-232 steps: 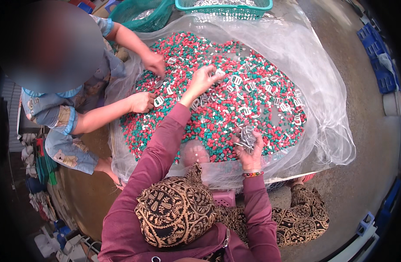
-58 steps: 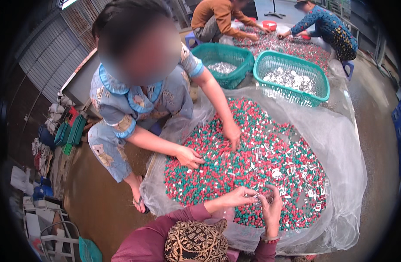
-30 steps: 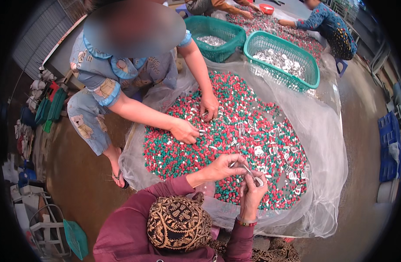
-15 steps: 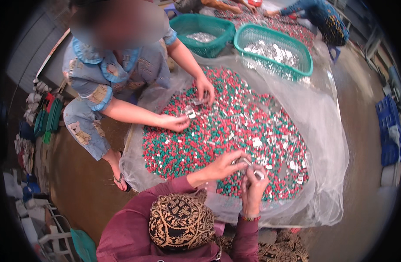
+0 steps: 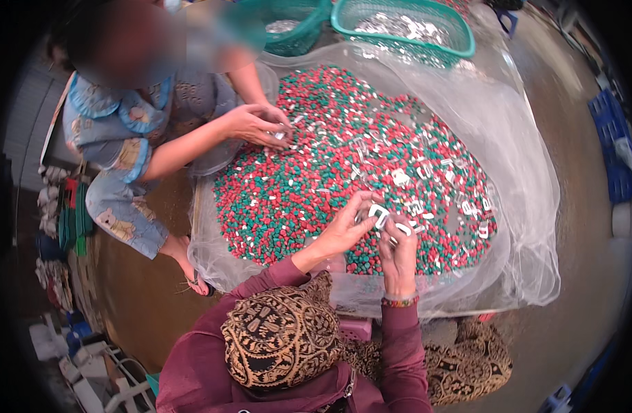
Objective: The person sits on a low stool and sorts small red, green, and white plastic bottle caps from a large pile on a mesh sheet. They pick up caps by hand and place them into a green basket. A coworker also sorts caps nearby.
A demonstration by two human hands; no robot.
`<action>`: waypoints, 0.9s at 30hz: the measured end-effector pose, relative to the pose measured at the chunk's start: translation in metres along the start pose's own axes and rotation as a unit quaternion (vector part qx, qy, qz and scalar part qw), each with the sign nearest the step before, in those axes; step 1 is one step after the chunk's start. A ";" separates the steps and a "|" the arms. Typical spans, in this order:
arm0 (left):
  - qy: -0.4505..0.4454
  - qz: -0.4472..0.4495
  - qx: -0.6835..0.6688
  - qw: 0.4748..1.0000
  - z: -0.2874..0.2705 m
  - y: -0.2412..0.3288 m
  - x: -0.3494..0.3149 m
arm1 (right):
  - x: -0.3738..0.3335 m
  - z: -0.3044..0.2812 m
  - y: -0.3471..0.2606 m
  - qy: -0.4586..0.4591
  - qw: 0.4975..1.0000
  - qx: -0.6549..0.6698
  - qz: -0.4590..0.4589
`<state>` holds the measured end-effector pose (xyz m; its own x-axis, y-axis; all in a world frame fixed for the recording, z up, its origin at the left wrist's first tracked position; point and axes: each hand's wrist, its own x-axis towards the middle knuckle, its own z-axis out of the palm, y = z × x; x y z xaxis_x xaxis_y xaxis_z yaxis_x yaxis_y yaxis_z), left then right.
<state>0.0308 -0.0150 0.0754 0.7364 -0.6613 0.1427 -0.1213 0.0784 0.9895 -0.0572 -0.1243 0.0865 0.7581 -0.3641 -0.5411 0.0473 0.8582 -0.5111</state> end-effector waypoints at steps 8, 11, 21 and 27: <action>-0.097 -0.148 0.023 0.984 -0.026 0.006 0.013 | 0.000 0.008 -0.002 -0.048 0.982 -0.155 -0.093; -0.100 -0.187 -0.016 0.977 -0.029 -0.002 0.009 | -0.004 0.006 -0.001 -0.056 0.988 -0.124 -0.079; -0.084 -0.225 -0.042 0.970 -0.021 0.000 0.007 | -0.003 -0.001 0.005 -0.055 0.980 -0.165 -0.096; -0.073 -0.069 0.075 0.992 -0.029 0.015 -0.006 | -0.011 0.007 0.012 -0.059 0.970 -0.217 -0.095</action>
<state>0.0436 0.0119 0.0900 0.6495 -0.7603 -0.0103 -0.1306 -0.1250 0.9835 -0.0601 -0.1073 0.0912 0.8330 -0.4351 -0.3418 -0.0643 0.5373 -0.8409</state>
